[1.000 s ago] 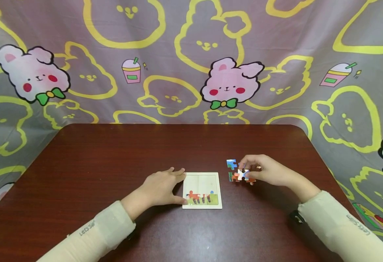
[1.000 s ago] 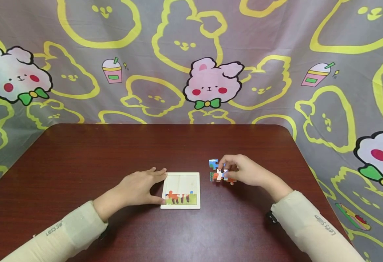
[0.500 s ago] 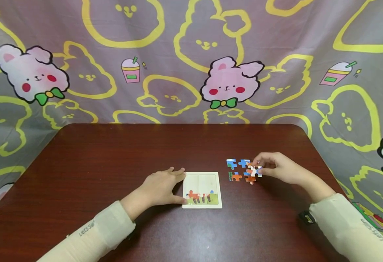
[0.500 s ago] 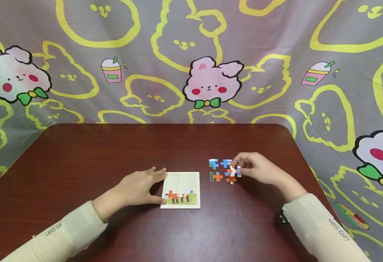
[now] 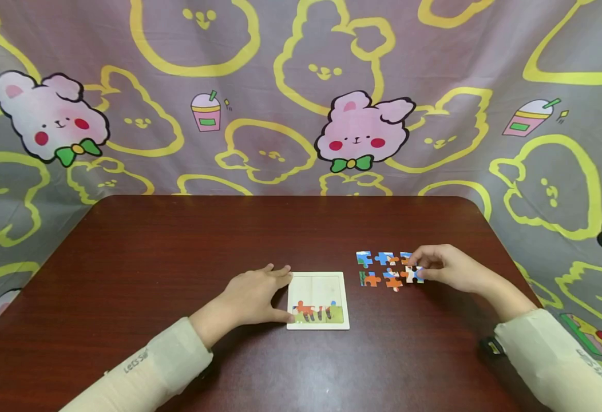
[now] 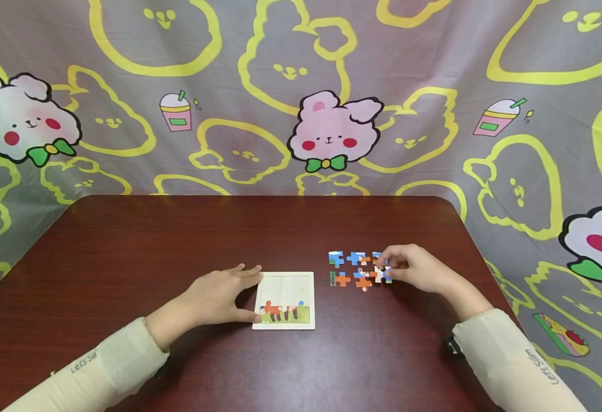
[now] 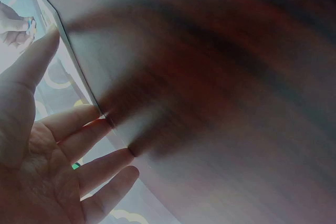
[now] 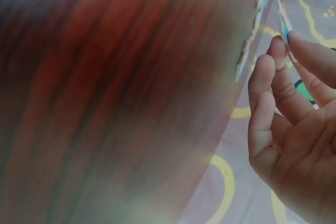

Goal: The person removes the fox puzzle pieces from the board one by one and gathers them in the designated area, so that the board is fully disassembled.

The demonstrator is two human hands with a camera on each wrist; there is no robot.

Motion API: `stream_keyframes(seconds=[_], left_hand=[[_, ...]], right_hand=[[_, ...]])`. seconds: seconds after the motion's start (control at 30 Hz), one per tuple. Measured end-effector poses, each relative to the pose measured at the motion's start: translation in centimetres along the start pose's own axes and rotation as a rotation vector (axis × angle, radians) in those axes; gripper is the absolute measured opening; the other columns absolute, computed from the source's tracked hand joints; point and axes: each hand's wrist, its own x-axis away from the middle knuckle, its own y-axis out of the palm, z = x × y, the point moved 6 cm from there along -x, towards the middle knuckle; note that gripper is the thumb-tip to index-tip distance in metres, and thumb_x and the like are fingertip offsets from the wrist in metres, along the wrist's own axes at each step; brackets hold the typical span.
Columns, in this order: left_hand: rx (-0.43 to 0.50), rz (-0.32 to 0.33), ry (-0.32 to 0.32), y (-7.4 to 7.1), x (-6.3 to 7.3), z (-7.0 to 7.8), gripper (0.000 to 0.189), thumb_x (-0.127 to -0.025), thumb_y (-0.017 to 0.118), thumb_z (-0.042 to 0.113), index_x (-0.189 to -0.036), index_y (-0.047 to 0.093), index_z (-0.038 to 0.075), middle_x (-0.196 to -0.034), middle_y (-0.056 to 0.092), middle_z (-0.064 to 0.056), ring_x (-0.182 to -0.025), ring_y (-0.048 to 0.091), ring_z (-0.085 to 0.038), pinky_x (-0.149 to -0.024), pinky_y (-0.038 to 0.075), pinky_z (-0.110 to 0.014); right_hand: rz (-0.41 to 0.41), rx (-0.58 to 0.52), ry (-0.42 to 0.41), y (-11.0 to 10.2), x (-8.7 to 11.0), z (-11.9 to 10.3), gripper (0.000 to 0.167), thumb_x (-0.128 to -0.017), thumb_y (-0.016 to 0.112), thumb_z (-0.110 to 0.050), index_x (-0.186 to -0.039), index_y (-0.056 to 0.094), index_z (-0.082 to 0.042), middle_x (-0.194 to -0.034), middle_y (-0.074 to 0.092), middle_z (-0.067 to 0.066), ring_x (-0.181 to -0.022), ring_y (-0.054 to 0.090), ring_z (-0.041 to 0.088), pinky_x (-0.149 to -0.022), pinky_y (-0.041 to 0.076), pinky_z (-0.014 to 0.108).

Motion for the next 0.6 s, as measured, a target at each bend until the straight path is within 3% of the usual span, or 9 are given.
stream_keyframes(seconds=[0.6], left_hand=[[-0.002, 0.002, -0.003, 0.02, -0.06, -0.03, 0.081, -0.075, 0.077, 0.062, -0.142, 0.057, 0.02, -0.152, 0.049, -0.003, -0.14, 0.047, -0.034, -0.099, 0.048, -0.057]], right_hand=[[-0.04, 0.032, -0.004, 0.3, -0.32, 0.64, 0.014, -0.091, 0.068, -0.003, -0.105, 0.068, -0.005, -0.083, 0.068, 0.0, -0.073, 0.056, 0.002, -0.067, 0.048, 0.023]])
